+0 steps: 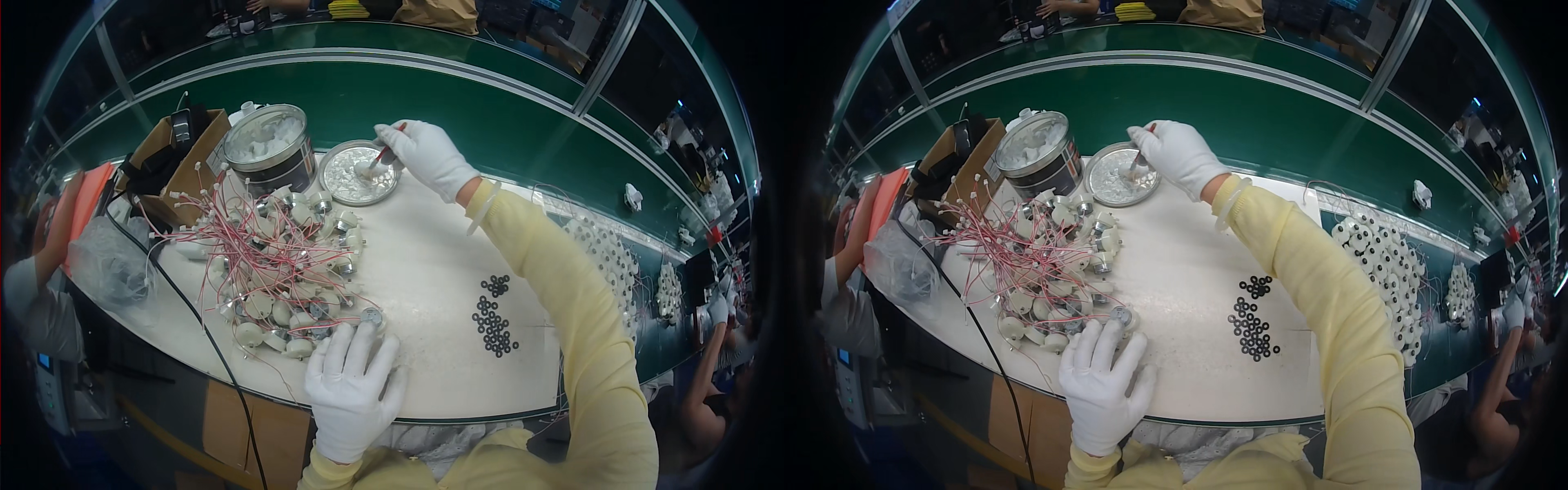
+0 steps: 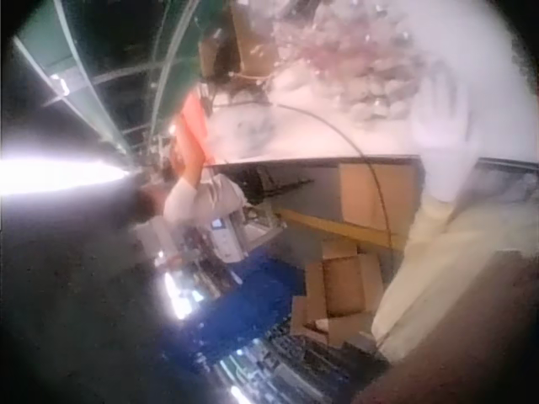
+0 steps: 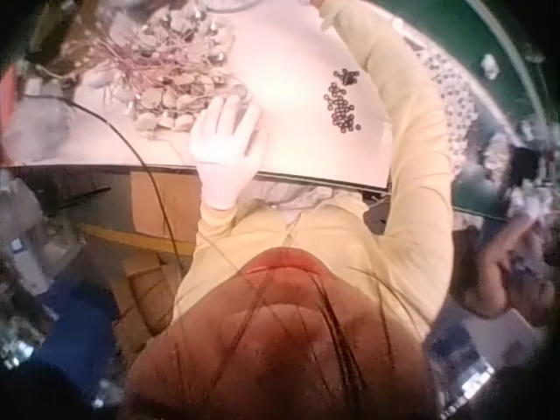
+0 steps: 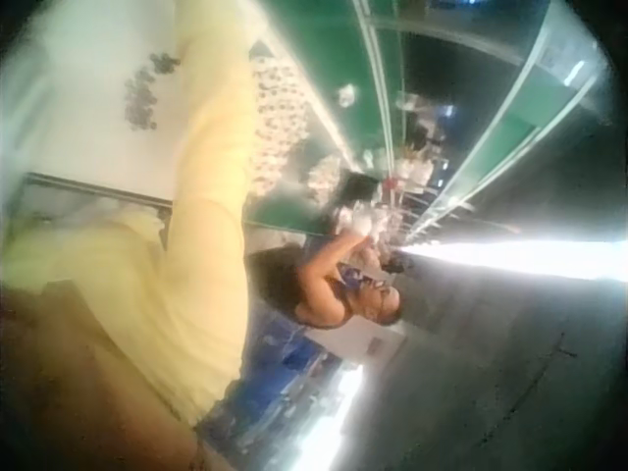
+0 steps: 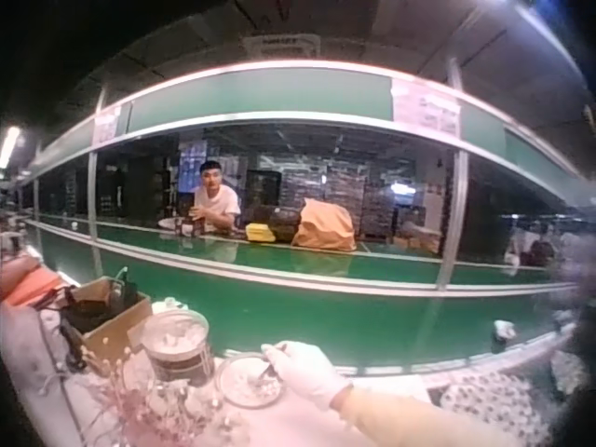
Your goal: The person applies a substance from a container onto the center of white circular electronic components using a small brush. The components are arranged on a green workbench, and the person works on them one by one, moving from one unit to the next. A coworker is visible in the background performing similar assembly tasks.
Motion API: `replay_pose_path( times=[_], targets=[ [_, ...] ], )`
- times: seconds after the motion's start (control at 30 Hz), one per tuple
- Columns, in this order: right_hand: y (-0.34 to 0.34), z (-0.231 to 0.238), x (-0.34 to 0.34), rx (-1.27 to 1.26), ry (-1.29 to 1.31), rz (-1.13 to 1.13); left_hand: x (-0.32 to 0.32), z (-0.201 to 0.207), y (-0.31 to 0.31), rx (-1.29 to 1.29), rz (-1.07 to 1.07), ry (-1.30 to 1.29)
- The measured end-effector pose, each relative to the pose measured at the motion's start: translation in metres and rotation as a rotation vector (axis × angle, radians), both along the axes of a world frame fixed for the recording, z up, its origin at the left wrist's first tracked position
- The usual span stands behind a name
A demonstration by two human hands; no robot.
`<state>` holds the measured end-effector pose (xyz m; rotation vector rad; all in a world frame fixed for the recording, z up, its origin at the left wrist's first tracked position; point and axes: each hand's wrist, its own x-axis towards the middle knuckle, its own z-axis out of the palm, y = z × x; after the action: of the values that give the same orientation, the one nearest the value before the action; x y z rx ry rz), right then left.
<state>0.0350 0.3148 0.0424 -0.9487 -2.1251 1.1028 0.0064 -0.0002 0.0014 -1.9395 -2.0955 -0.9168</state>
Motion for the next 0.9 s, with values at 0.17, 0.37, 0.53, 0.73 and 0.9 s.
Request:
replay_pose_path(
  times=[0.17, 0.37, 0.53, 0.73, 0.9],
  targets=[
    [-0.001, -0.004, -0.002, 0.152, -0.149, -0.013, 0.000, 0.000, -0.001, -0.007, 0.000, 0.036],
    [0.001, 0.029, 0.039, -0.200, 0.052, 0.025, 0.005, 0.001, 0.002, -0.016, -0.018, 0.027],
    [-0.034, 0.088, 0.126, -0.254, 0.190, -0.012, 0.007, -0.001, 0.001, -0.027, 0.012, 0.110],
    [-0.085, 0.120, 0.299, -0.013, 0.321, -0.230, 0.018, -0.004, -0.001, -0.111, 0.017, 0.135],
    [-0.092, 0.102, 0.394, -0.074, 0.295, -0.509, 0.022, -0.004, -0.005, -0.125, 0.024, 0.230]
  ],
)
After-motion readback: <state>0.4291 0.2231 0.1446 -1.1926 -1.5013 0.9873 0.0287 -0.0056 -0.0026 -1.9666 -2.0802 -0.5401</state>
